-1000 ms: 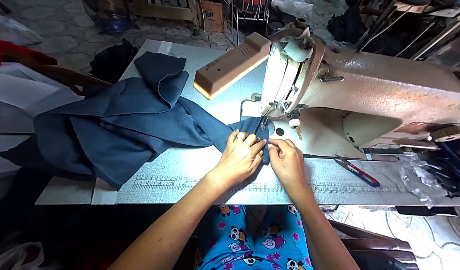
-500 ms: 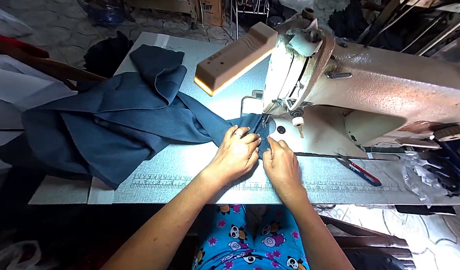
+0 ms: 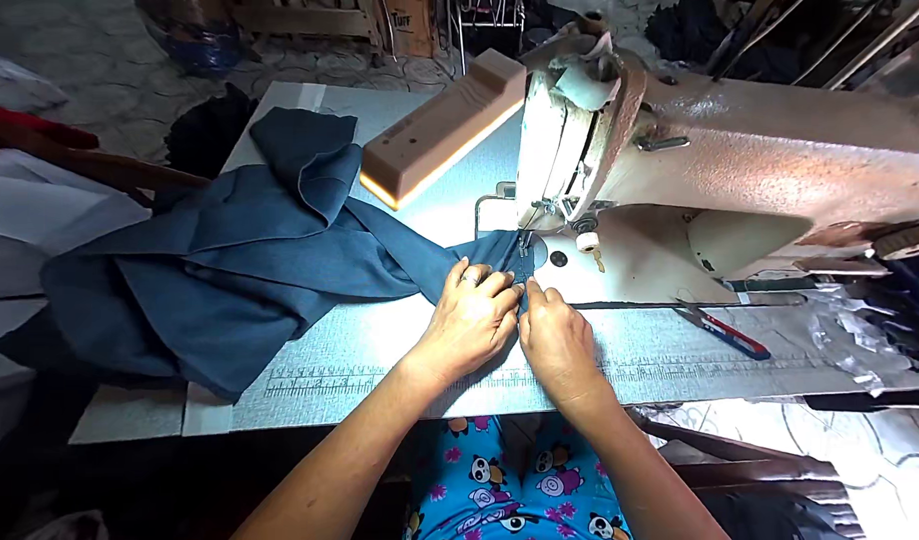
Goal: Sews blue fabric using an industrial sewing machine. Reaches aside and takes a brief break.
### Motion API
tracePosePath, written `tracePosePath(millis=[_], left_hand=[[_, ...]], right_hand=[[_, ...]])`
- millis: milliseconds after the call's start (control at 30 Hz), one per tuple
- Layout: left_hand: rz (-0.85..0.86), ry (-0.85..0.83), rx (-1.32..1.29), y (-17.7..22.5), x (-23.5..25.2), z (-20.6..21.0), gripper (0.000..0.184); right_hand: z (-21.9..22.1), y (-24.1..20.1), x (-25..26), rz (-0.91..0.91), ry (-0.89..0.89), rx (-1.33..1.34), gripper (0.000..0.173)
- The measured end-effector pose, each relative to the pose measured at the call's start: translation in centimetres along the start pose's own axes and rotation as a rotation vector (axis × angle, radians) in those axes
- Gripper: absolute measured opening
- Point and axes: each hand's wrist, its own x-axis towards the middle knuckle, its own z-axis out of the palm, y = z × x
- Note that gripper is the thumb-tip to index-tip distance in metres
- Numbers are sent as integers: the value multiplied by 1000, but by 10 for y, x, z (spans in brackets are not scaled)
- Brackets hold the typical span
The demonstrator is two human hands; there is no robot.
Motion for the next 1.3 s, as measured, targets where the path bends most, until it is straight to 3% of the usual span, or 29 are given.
tracePosePath(millis=[233,733,900,967,1100,1300], left_hand=[[-22,16,-19,-3,6,3,40],[-62,26,-77,-16,22,9,37],[-36,-123,-130,-27,31,-8,38],[1,-151,-101,-28,31,-16,30],[77,-88,-167,-10,21,-22,23],[171,37,-75,-14,17,-9,39]], right_hand=[[-8,0,13,34,-111,10,37],[-14,5,37,12,-176,41,38],[-5,21,39,-105,-14,178,33],[0,30,33,-210,89,241,30],[12,41,20,-364,207,247,24],[25,52,3,-460,350,191,19]])
